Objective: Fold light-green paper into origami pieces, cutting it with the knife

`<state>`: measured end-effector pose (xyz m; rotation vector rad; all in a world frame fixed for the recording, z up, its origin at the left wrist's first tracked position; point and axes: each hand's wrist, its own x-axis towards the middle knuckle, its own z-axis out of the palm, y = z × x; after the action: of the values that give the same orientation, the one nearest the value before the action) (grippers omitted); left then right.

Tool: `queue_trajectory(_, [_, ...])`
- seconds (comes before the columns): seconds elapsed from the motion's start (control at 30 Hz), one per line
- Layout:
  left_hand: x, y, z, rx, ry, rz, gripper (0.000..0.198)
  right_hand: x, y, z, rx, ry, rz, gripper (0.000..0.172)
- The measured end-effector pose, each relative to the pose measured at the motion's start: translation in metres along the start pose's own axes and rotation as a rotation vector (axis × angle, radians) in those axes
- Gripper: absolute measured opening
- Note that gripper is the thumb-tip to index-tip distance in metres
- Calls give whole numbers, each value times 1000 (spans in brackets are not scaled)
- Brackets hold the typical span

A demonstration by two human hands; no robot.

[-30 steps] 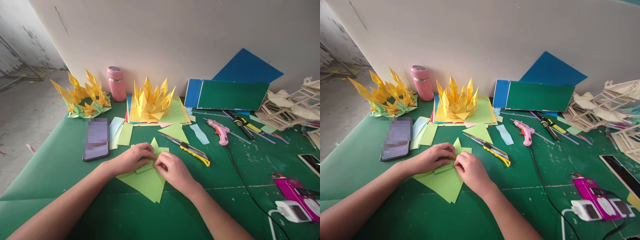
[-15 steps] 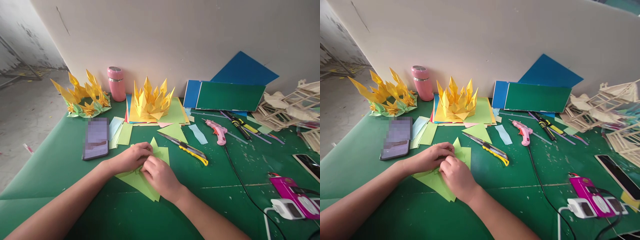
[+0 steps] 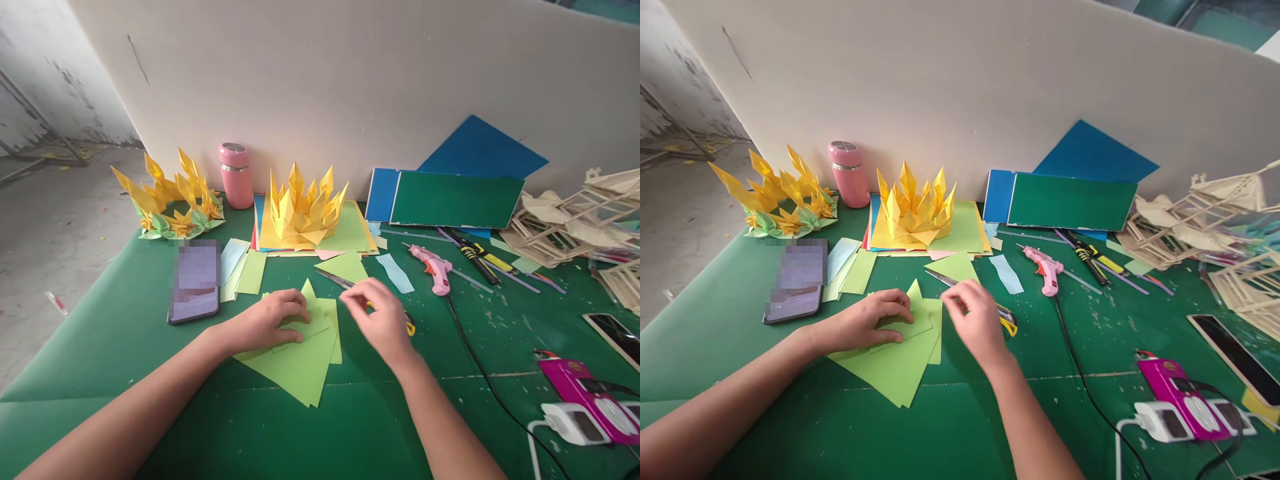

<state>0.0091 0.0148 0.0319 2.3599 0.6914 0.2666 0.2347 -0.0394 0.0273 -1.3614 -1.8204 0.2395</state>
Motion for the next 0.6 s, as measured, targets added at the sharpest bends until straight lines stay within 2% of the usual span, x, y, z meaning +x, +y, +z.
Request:
queue_trajectory(0.03, [-1,0,0,12,-10,-10,21,1,12,-8,-101,45,23,13])
queue_trajectory(0.1, [-2,0,0,28,-24,-15,21,1,33,-20,-264,51,72,4])
queue_trajectory(0.2, [-3,1,0,51,-25,13,20,-2,47,-24,-312,-51,128,11])
queue_trajectory(0.4, [-3,5,-4,124,-24,88,17,-1,41,-18,-238,-213,178,9])
queue_trajectory(0.6, [-2,9,-5,124,-25,105,9,0,38,-25,-142,-141,176,15])
